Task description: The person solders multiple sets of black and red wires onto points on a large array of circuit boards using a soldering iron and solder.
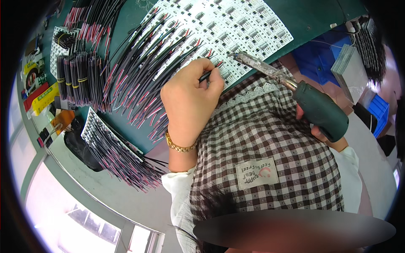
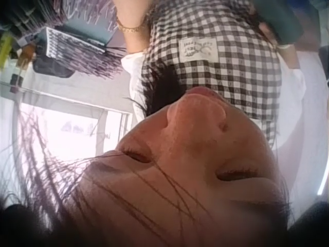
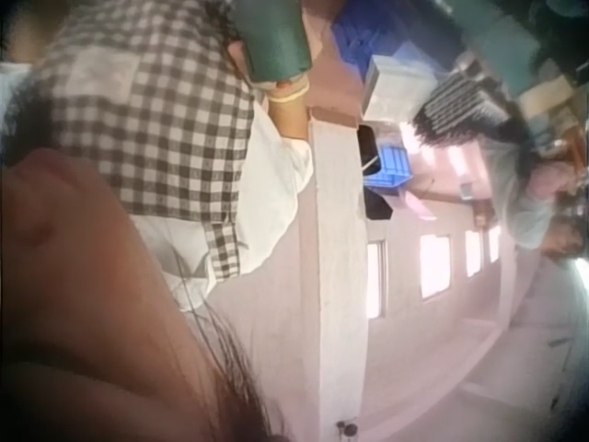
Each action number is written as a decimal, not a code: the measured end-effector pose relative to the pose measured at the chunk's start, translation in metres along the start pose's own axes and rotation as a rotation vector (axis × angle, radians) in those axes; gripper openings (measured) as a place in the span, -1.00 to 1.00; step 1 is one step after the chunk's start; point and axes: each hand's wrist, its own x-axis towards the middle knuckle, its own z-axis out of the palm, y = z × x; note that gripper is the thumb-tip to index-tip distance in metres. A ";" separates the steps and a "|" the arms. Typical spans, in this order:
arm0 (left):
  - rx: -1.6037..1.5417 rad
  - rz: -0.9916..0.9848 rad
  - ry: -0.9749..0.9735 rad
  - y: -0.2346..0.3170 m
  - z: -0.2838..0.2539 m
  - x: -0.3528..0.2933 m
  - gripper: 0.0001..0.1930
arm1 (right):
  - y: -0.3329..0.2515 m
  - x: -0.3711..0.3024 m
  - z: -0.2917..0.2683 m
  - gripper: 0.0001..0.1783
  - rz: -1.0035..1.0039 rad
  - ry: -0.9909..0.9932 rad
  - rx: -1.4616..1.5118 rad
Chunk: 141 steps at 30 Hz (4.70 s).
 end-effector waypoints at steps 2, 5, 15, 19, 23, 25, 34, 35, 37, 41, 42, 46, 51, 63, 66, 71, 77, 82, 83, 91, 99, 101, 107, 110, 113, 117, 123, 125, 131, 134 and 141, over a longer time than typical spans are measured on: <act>-0.029 0.008 -0.058 0.000 -0.002 0.004 -0.95 | -0.003 0.003 -0.001 -0.40 -0.067 -0.030 -0.057; -0.047 0.026 -0.116 -0.005 -0.006 0.009 -0.95 | -0.016 0.012 -0.003 -0.43 -0.020 -0.045 -0.025; -0.033 0.043 -0.083 -0.005 -0.001 0.005 -0.94 | -0.013 0.010 0.002 -0.51 -0.052 0.015 0.070; -0.047 0.089 -0.090 -0.006 0.001 0.010 -0.94 | -0.020 0.008 0.008 -0.52 -0.058 0.133 0.133; -0.011 0.114 -0.092 -0.004 0.000 0.008 -0.95 | -0.010 -0.001 0.001 -0.51 -0.055 0.017 0.138; -0.002 0.117 -0.110 -0.001 -0.002 0.010 -0.94 | -0.016 -0.007 0.002 -0.13 0.170 0.017 0.241; -0.142 0.027 -0.296 -0.008 -0.011 0.019 -0.91 | -0.039 0.011 0.003 -0.02 0.247 0.152 0.301; -0.214 0.041 -0.282 -0.011 -0.009 0.020 -0.93 | -0.037 0.011 0.004 -0.02 0.249 0.154 0.300; -0.189 0.080 -0.297 -0.014 -0.010 0.022 -0.93 | -0.032 0.011 0.006 -0.41 0.093 0.171 0.319; -0.161 0.100 -0.300 -0.008 -0.010 0.022 -0.92 | -0.025 0.007 0.004 -0.44 0.016 0.145 0.221; -0.169 0.099 -0.303 -0.008 -0.011 0.022 -0.92 | -0.027 0.008 0.003 -0.44 0.031 0.120 0.203; -0.073 0.112 -0.279 -0.007 -0.009 0.019 -0.88 | -0.018 -0.001 0.007 -0.47 0.027 0.123 0.132; -0.049 0.169 -0.235 -0.010 -0.007 0.018 -0.89 | -0.025 0.000 0.008 -0.45 0.144 0.124 0.212; 0.027 0.342 -0.085 -0.017 0.001 0.014 -0.89 | -0.028 0.007 0.013 -0.35 0.145 0.186 0.486; 0.033 0.355 -0.088 -0.018 0.001 0.014 -0.88 | -0.025 0.010 0.006 -0.39 0.115 0.120 0.418; 0.050 0.367 -0.068 -0.016 0.000 0.013 -0.89 | 0.000 -0.002 0.014 -0.51 0.010 0.027 0.223; 0.062 0.390 -0.062 -0.018 0.000 0.016 -0.90 | 0.000 -0.005 0.017 -0.58 0.066 0.089 0.372; 0.088 0.385 -0.055 -0.020 -0.001 0.012 -0.90 | 0.006 -0.008 0.026 -0.40 0.119 0.085 0.490; 0.086 0.395 -0.052 -0.020 -0.001 0.013 -0.91 | 0.005 -0.009 0.029 -0.40 0.115 0.073 0.488; 0.053 0.435 0.014 -0.018 -0.002 0.013 -0.93 | -0.007 -0.007 0.033 0.00 0.278 0.212 0.647; 0.316 0.113 0.142 -0.035 -0.076 -0.009 -0.88 | -0.021 0.016 0.005 -0.24 0.078 0.039 0.379; 0.410 0.144 0.328 -0.036 -0.083 -0.010 -0.85 | -0.023 0.019 0.005 -0.30 0.122 0.068 0.426; 0.018 0.527 0.161 0.003 -0.024 -0.015 -0.68 | -0.020 0.020 0.021 -0.38 0.092 0.272 0.446; -0.003 0.498 0.101 -0.004 0.005 -0.013 -0.66 | -0.010 0.016 -0.003 -0.41 0.030 -0.032 0.192; 0.011 0.385 0.098 -0.007 0.009 -0.014 -0.70 | -0.009 0.007 0.014 -0.45 0.059 0.166 0.310; -0.002 0.396 0.128 -0.010 0.016 -0.018 -0.73 | 0.003 0.002 0.021 -0.47 -0.037 0.195 0.415; 0.083 0.375 0.206 -0.012 0.022 -0.018 -0.77 | 0.004 0.001 0.016 -0.57 -0.143 0.189 0.332; 0.077 0.367 0.183 -0.012 0.020 -0.017 -0.78 | -0.010 0.005 0.006 -0.59 -0.003 0.051 0.215; 0.052 0.355 0.201 -0.011 0.023 -0.018 -0.78 | -0.006 0.005 0.003 -0.56 -0.096 0.037 -0.050; 0.052 0.377 0.218 -0.011 0.024 -0.018 -0.78 | -0.007 0.004 0.002 -0.54 -0.179 0.078 -0.130; 0.065 0.384 0.250 -0.013 0.028 -0.019 -0.78 | -0.016 0.010 0.005 -0.52 -0.139 0.118 -0.034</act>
